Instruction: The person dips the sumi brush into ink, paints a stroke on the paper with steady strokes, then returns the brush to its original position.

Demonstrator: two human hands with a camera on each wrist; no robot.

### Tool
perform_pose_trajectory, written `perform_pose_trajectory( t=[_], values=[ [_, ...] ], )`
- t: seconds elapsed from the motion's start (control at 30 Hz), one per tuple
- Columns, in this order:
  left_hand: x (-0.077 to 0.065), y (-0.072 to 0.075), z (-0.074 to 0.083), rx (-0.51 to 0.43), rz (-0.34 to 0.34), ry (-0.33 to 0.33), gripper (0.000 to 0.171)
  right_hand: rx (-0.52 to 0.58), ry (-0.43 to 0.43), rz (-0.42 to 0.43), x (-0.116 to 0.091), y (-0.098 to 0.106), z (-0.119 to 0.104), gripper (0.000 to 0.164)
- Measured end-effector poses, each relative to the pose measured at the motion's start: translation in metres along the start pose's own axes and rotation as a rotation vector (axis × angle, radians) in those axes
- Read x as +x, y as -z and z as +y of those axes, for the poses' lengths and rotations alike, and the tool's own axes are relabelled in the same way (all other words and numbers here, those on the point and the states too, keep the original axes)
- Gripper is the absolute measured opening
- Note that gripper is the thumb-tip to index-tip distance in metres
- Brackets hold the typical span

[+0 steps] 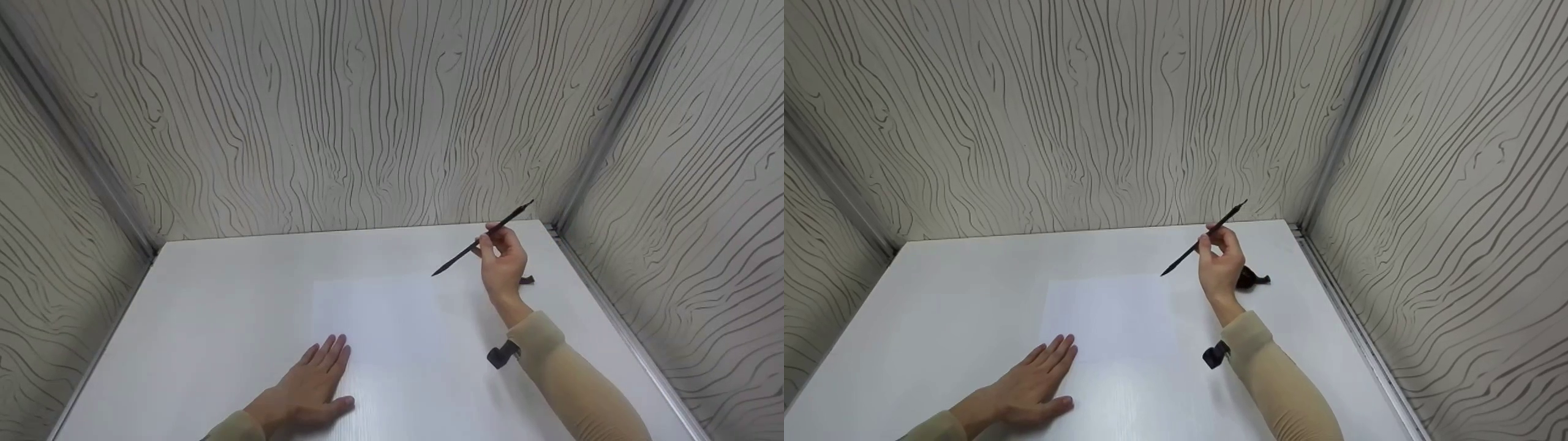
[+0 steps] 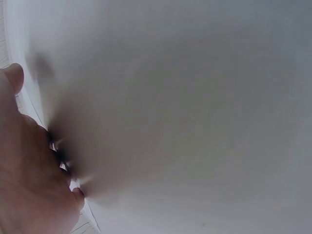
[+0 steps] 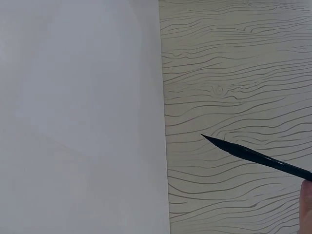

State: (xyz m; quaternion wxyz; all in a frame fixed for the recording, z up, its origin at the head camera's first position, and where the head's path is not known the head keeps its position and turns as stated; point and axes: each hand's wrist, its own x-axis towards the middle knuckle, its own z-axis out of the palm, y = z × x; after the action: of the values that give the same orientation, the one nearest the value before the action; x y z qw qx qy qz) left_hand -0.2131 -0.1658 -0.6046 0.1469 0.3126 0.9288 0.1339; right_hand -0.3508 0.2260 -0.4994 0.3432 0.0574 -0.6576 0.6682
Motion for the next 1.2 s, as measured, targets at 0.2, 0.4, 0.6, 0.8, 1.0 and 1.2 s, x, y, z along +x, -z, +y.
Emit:
perform_pose_trajectory(
  t=[0.2, 0.4, 0.6, 0.8, 1.0, 1.2],
  values=[
    [0.001, 0.001, 0.0, 0.014, 0.003, 0.006, 0.103, 0.025, -0.035, -0.026, -0.009, -0.017, 0.003, 0.018],
    [0.001, 0.002, 0.002, 0.017, 0.009, 0.001, 0.103, 0.041, -0.059, -0.055, -0.02, -0.033, 0.008, 0.018],
    [0.0, 0.003, 0.002, 0.008, 0.013, 0.0, 0.103, 0.038, -0.06, -0.093, -0.029, -0.048, 0.014, 0.018],
    [0.0, 0.001, 0.003, -0.004, 0.02, -0.007, 0.103, 0.035, -0.084, -0.145, -0.04, -0.06, 0.018, 0.019],
    [0.001, 0.001, 0.003, 0.006, 0.002, 0.012, 0.107, 0.025, -0.1, -0.188, -0.051, -0.072, 0.02, 0.02],
    [0.001, 0.002, 0.002, 0.018, -0.007, 0.024, 0.108, 0.009, -0.114, -0.23, -0.062, -0.084, 0.025, 0.021]
  ],
)
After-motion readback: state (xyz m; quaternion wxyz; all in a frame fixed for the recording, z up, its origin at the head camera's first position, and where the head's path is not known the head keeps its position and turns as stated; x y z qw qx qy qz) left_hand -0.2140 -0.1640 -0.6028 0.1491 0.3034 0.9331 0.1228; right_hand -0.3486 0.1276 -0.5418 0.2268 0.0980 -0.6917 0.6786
